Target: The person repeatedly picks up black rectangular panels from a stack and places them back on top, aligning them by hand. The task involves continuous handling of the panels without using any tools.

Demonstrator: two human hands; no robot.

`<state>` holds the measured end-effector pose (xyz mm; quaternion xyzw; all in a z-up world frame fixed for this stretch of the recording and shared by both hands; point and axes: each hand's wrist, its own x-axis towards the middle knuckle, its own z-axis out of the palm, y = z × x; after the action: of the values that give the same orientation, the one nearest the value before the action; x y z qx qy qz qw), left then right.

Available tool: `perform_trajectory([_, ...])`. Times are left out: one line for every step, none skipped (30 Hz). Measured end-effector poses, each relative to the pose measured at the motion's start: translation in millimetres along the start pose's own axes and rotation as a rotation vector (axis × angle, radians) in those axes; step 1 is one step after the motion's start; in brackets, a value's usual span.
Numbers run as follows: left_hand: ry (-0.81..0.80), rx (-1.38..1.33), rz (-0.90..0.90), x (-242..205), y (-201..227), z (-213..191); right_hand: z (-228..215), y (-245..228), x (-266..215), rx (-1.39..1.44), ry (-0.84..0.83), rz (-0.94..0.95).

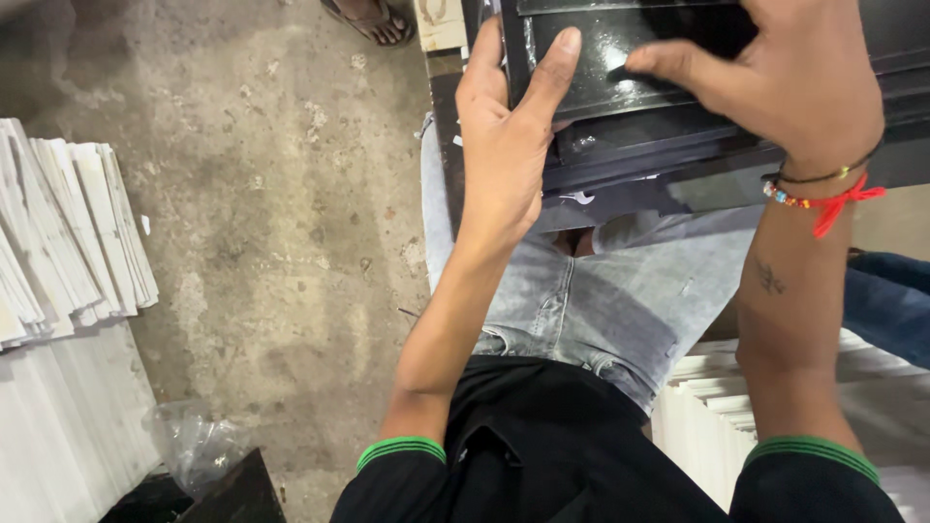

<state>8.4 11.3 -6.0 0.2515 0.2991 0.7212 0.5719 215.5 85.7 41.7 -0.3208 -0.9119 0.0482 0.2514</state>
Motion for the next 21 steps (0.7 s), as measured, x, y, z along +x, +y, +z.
perform_trajectory([0.009, -0.009, -0.010, -1, 1, 0, 1, 3, -3, 0.047, 0.013, -0.009])
perform_trajectory([0.011, 0.016, -0.001, -1, 2, 0, 2, 5, -6, 0.097, 0.025, -0.019])
perform_trajectory([0.014, 0.041, 0.007, -2, 2, 1, 2, 8, -8, 0.130, 0.024, -0.026])
perform_trajectory([0.018, 0.059, 0.012, -2, 3, 2, 2, 10, -8, 0.164, 0.018, -0.041])
perform_trajectory([0.023, 0.076, 0.017, -3, 4, 2, 1, 10, -8, 0.198, 0.011, -0.056])
perform_trajectory([0.031, 0.087, 0.020, -3, 5, 3, 0, 11, -8, 0.233, -0.002, -0.079])
perform_trajectory([0.048, 0.090, 0.024, -2, 5, 6, -1, 12, -6, 0.248, -0.009, -0.098])
perform_trajectory([0.066, 0.095, 0.029, -1, 5, 7, -1, 13, -3, 0.265, -0.015, -0.117])
perform_trajectory([0.094, 0.091, 0.036, 0, 4, 11, -3, 14, -1, 0.261, -0.015, -0.132])
perform_trajectory([0.119, 0.107, 0.060, -1, 3, 14, -3, 15, 1, 0.255, -0.011, -0.140])
perform_trajectory([0.147, 0.126, 0.085, -1, 2, 17, -2, 15, 3, 0.250, -0.007, -0.149])
perform_trajectory([0.166, 0.160, 0.121, -4, 0, 21, -3, 16, 2, 0.236, 0.001, -0.144])
perform_trajectory([0.182, 0.182, 0.149, -4, 0, 22, -2, 17, 1, 0.230, 0.007, -0.131])
perform_trajectory([0.194, 0.199, 0.174, -4, -3, 25, -2, 19, -3, 0.218, 0.013, -0.113])
perform_trajectory([0.202, 0.204, 0.192, -4, -4, 27, 0, 20, -7, 0.214, 0.017, -0.088])
perform_trajectory([0.206, 0.214, 0.194, -5, -5, 28, 0, 21, -11, 0.225, 0.022, -0.075])
perform_trajectory([0.211, 0.224, 0.196, -6, -6, 29, 1, 22, -14, 0.235, 0.028, -0.062])
perform_trajectory([0.213, 0.240, 0.187, -8, -5, 29, 2, 24, -15, 0.262, 0.037, -0.066])
perform_trajectory([0.216, 0.218, 0.171, -8, -3, 28, 3, 23, -17, 0.275, 0.052, -0.054])
perform_trajectory([0.220, 0.197, 0.155, -8, -1, 27, 4, 22, -18, 0.288, 0.067, -0.041])
perform_trajectory([0.226, 0.138, 0.132, -5, 1, 24, 6, 19, -20, 0.287, 0.089, -0.011])
